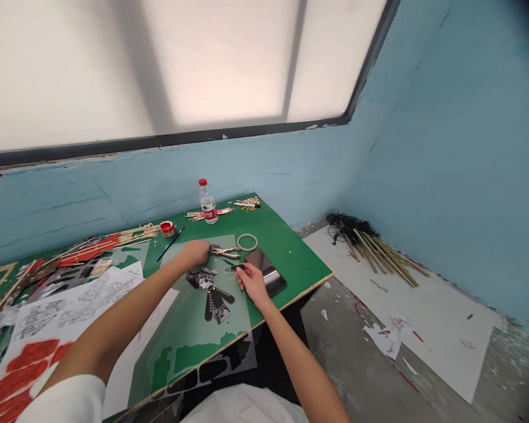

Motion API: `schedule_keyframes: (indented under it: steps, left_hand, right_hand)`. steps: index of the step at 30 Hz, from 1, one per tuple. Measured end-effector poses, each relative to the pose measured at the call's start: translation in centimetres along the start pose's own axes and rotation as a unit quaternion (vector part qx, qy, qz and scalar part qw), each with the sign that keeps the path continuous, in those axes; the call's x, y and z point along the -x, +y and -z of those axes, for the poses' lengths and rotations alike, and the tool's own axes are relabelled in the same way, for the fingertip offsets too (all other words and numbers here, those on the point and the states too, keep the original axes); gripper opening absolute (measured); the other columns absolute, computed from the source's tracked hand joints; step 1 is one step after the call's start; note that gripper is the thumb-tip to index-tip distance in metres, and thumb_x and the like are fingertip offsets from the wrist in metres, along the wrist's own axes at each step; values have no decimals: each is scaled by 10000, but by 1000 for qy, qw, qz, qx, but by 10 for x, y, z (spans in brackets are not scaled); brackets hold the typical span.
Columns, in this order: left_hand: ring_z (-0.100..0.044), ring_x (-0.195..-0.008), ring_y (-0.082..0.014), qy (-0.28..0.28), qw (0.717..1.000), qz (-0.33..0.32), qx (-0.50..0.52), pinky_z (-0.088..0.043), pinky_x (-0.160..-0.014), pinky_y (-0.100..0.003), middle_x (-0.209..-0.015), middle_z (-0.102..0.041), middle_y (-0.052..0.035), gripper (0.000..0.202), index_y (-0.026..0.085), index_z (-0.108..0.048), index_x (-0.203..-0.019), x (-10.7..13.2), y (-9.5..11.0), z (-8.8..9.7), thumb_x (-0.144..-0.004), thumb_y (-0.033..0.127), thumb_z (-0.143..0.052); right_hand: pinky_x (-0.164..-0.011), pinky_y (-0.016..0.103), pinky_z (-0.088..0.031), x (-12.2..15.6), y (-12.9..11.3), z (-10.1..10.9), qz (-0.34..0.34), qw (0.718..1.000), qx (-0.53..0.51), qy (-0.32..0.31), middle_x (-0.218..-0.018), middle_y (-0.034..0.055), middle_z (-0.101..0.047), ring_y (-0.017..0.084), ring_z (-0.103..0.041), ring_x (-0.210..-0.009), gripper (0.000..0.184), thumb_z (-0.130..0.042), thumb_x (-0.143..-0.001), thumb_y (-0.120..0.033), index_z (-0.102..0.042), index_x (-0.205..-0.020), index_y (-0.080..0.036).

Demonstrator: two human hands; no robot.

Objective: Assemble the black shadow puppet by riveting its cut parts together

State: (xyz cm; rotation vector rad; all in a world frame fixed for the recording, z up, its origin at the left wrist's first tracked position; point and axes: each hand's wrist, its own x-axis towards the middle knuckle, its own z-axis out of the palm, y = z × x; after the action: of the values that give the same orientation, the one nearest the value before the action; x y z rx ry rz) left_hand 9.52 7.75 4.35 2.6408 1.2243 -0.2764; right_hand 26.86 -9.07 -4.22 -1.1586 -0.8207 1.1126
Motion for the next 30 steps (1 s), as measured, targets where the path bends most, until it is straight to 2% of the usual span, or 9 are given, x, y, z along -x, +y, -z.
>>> schedule_keyframes:
  steps: [2, 4, 8, 13, 18, 22, 25, 28, 30]
  left_hand:
    - [-746, -850, -270, -9, 994, 11, 111, -595, -722, -352, -936, -765, -131, 387, 126, -712, -1036, 11, -2, 5, -984, 473, -549]
    - [-749, -786, -239, -19, 975, -4, 223, -576, -631, -291, -915, -768, -97, 461, 163, -693, -1018, 25, -1, 5, -984, 552, -450]
    - [-682, -629, -190, -29, 925, -20, 377, -530, -532, -273, -859, -752, -68, 520, 196, -659, -953, 59, 7, -12, -915, 670, -450]
    - [-610, -573, -158, -22, 877, -16, 480, -449, -476, -254, -834, -741, -70, 560, 181, -676, -911, 97, 19, -40, -878, 716, -515]
    - [-577, -515, -148, -4, 851, 3, 525, -405, -430, -254, -812, -741, -80, 571, 165, -702, -869, 116, 22, -63, -852, 721, -568]
    - [-495, -441, -115, 45, 841, 33, 538, -375, -439, -258, -778, -724, -52, 553, 171, -706, -892, 120, 23, -80, -865, 701, -551]
    - [-450, -463, -116, 103, 839, 59, 531, -351, -480, -256, -621, -619, 2, 520, 178, -677, -808, 124, 26, -87, -890, 673, -538]
    - [-442, -541, -130, 160, 869, 43, 466, -329, -533, -254, -548, -513, 23, 502, 184, -608, -664, 130, 27, -86, -919, 612, -545]
    - [-427, -544, -130, 138, 899, 11, 416, -307, -539, -259, -538, -498, 25, 511, 186, -581, -622, 134, 26, -83, -945, 578, -519]
  right_hand:
    - [-413, 227, -354, 0, -1, 1, -2, 1000, 1, -11, -673, -11, -630, 68, -439, -427, 442, -729, -768, -618, -622, -795, -190]
    - [-399, 228, -342, 0, -1, 2, -7, 1000, 3, -25, -641, -18, -607, 67, -427, -411, 461, -694, -796, -643, -605, -753, -193]
    - [-385, 221, -309, 3, -2, 5, -18, 998, 14, -54, -582, -44, -554, 69, -396, -410, 487, -695, -804, -665, -545, -714, -210]
    - [-431, 226, -331, 10, -4, 7, -28, 995, 40, -92, -561, -59, -551, 72, -388, -432, 475, -765, -767, -638, -556, -749, -212]
    - [-460, 233, -326, 14, -19, 7, -51, 982, 88, -158, -546, -21, -601, 89, -429, -463, 452, -804, -755, -603, -643, -729, -182]
    - [-457, 229, -334, 11, -35, 7, -74, 951, 178, -242, -608, 13, -662, 90, -437, -467, 507, -717, -821, -657, -640, -665, -180]
    - [-450, 224, -346, 9, -40, 7, -91, 934, 213, -272, -602, -3, -639, 93, -444, -467, 526, -690, -824, -691, -623, -679, -189]
    - [-442, 224, -333, 8, -42, 8, -99, 926, 231, -280, -572, -28, -593, 96, -437, -462, 487, -736, -793, -669, -658, -766, -189]
    - [-441, 228, -302, 6, -46, 8, -106, 921, 239, -289, -555, -41, -566, 90, -407, -454, 466, -756, -783, -646, -667, -793, -189]
